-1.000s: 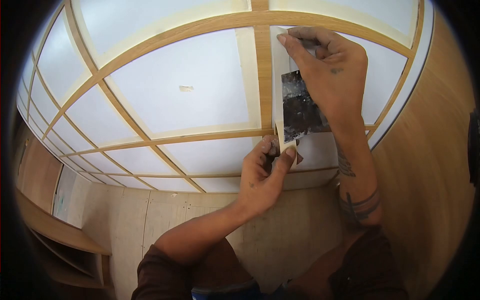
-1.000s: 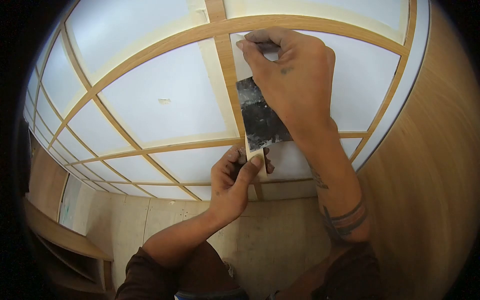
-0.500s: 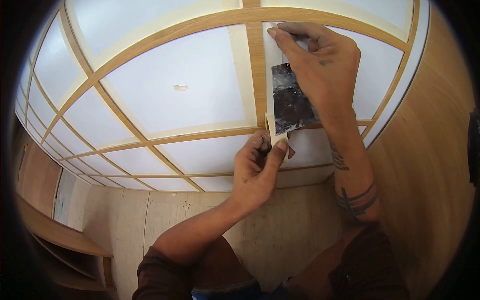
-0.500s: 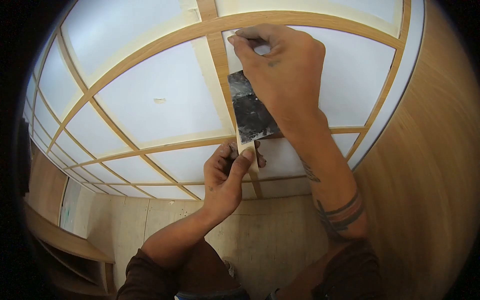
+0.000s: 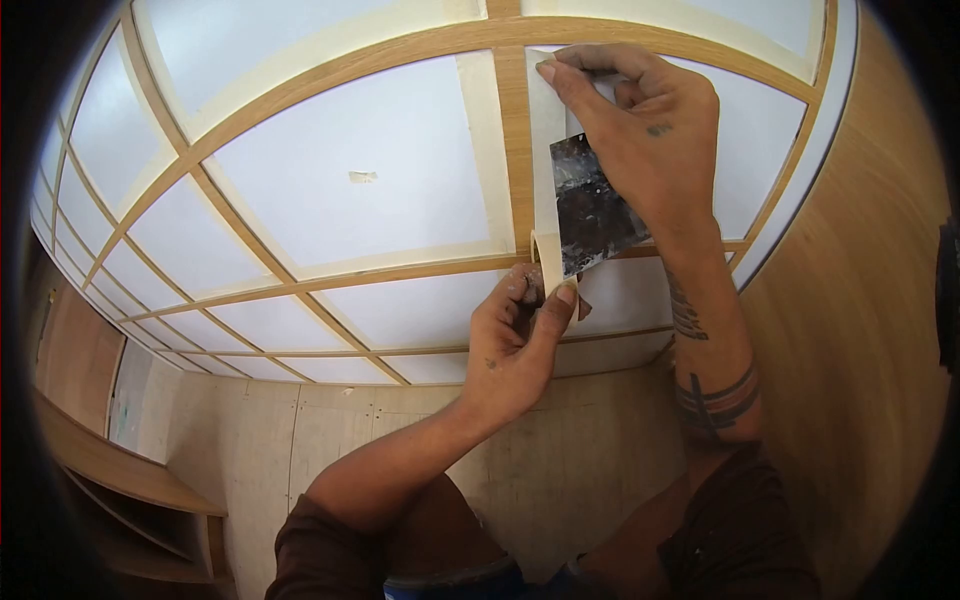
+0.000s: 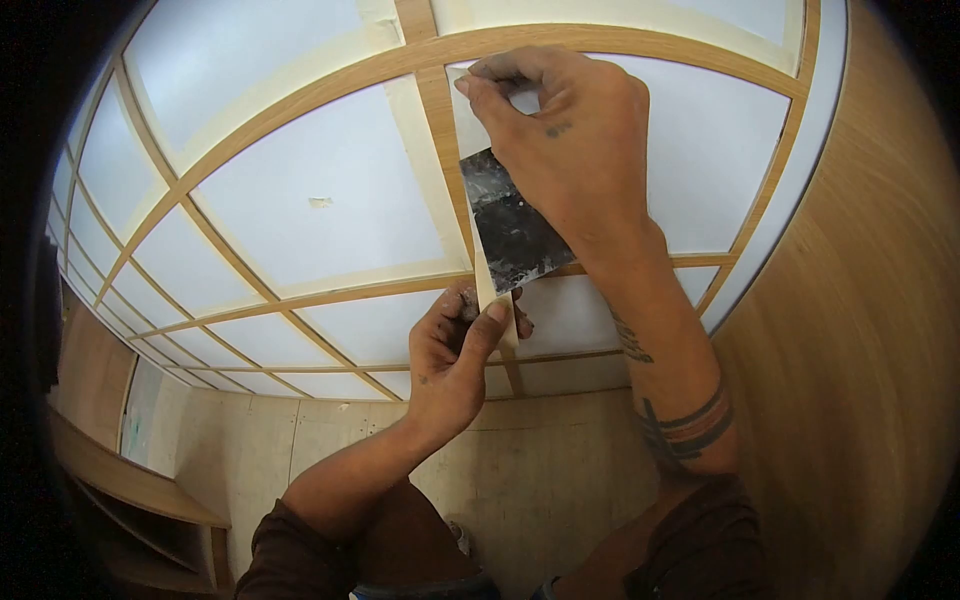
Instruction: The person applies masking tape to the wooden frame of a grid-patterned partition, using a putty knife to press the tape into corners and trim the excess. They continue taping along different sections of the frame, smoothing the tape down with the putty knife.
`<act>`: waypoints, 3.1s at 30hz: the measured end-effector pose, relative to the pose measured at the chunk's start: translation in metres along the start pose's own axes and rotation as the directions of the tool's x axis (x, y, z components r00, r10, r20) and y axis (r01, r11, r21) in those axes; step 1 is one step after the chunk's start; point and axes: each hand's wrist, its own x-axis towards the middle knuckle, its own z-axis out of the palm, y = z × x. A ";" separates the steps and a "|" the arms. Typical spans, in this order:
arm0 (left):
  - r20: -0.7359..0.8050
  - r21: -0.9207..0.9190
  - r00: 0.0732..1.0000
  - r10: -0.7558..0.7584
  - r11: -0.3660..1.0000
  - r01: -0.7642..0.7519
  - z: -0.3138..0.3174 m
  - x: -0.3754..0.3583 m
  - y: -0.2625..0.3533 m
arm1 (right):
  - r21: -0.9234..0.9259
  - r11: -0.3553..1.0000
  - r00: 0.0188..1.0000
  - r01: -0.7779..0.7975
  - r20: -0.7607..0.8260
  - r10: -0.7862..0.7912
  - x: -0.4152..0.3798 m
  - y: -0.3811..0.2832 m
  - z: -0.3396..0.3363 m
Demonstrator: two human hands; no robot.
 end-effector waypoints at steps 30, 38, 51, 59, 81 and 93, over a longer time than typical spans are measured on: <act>-0.016 0.005 1.000 0.016 1.000 -0.016 0.002 0.004 0.000 | -0.112 0.985 0.988 0.128 -0.074 -0.137 0.000 0.006 0.005; -0.017 -0.032 0.999 0.027 0.999 -0.027 0.004 0.005 0.000 | -0.120 0.984 0.986 0.133 -0.089 -0.144 -0.001 0.009 0.007; -0.021 -0.010 1.000 0.018 1.000 -0.018 0.003 0.005 -0.004 | -0.001 0.990 0.984 -0.141 -0.112 0.140 0.004 0.010 0.007; -0.022 -0.003 1.000 0.011 1.000 -0.011 0.004 0.005 -0.003 | -0.024 0.974 0.969 -0.227 -0.111 0.223 0.007 0.002 0.006; -0.064 -0.086 0.996 0.067 0.994 -0.072 0.013 0.006 0.001 | -0.319 0.924 0.807 -0.211 0.476 0.349 -0.016 0.000 -0.030; -0.078 -0.233 0.996 0.039 0.971 -0.056 0.017 0.008 -0.015 | -0.171 0.965 0.943 -0.199 0.234 0.236 -0.064 0.012 -0.021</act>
